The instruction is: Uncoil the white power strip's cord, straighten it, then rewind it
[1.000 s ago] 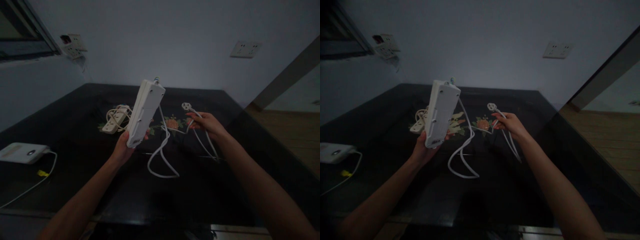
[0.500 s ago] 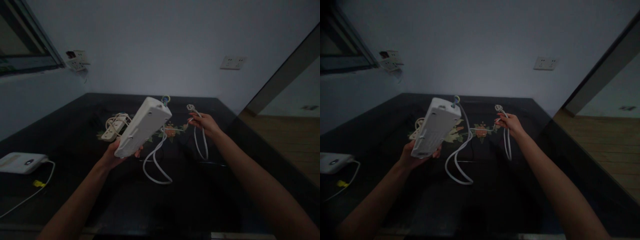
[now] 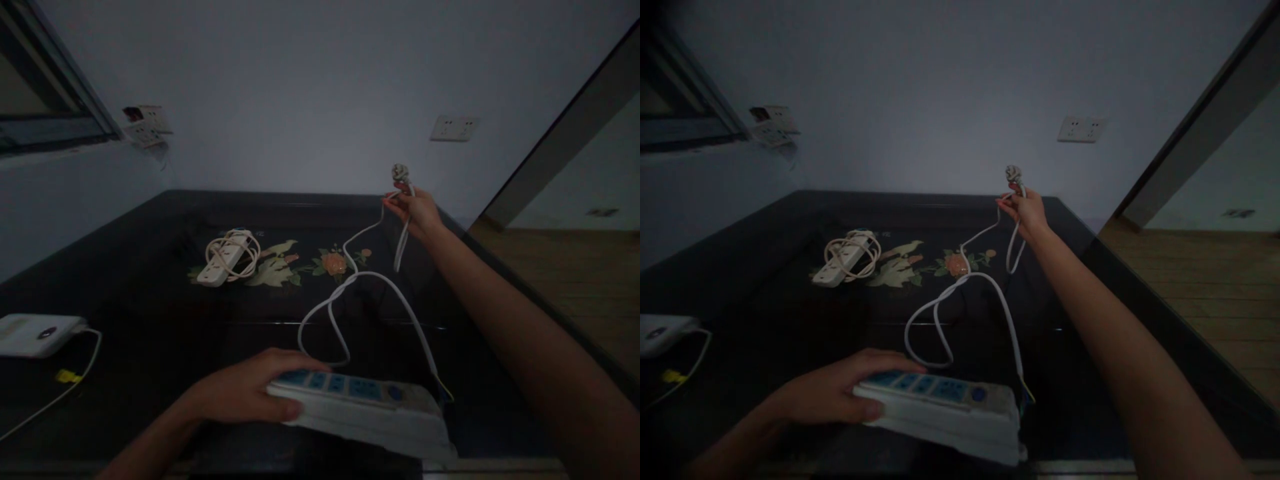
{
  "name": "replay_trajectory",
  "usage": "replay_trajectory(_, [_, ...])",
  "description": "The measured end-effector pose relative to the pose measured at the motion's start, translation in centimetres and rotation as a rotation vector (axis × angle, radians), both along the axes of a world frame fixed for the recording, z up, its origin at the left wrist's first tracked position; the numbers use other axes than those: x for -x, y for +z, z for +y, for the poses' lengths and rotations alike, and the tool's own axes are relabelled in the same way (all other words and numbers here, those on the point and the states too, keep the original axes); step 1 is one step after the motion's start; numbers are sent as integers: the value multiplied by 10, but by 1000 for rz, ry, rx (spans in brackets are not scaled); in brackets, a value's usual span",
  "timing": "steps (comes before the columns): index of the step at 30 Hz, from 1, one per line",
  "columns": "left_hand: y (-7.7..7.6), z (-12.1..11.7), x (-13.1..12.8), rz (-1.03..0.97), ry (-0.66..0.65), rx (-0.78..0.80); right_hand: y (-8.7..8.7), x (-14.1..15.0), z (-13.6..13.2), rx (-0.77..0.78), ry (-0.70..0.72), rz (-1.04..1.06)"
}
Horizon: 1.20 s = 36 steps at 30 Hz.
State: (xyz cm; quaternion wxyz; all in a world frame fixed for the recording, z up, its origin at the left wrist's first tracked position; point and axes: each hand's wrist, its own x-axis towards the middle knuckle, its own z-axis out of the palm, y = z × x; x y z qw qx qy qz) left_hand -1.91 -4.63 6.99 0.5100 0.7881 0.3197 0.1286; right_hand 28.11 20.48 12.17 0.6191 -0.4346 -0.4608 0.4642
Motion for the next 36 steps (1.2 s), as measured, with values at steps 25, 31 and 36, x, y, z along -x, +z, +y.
replay_trajectory(25, [-71, 16, 29, 296, 254, -430, 12, -10, -65, 42, 238, -372])
replay_trajectory(31, [-75, 4, 6, 256, 218, -495, -2, -13, -69, 173, 371, -600])
replay_trajectory(36, [-76, -1, -4, 241, 195, -506, -20, -15, -81, 194, 430, -711])
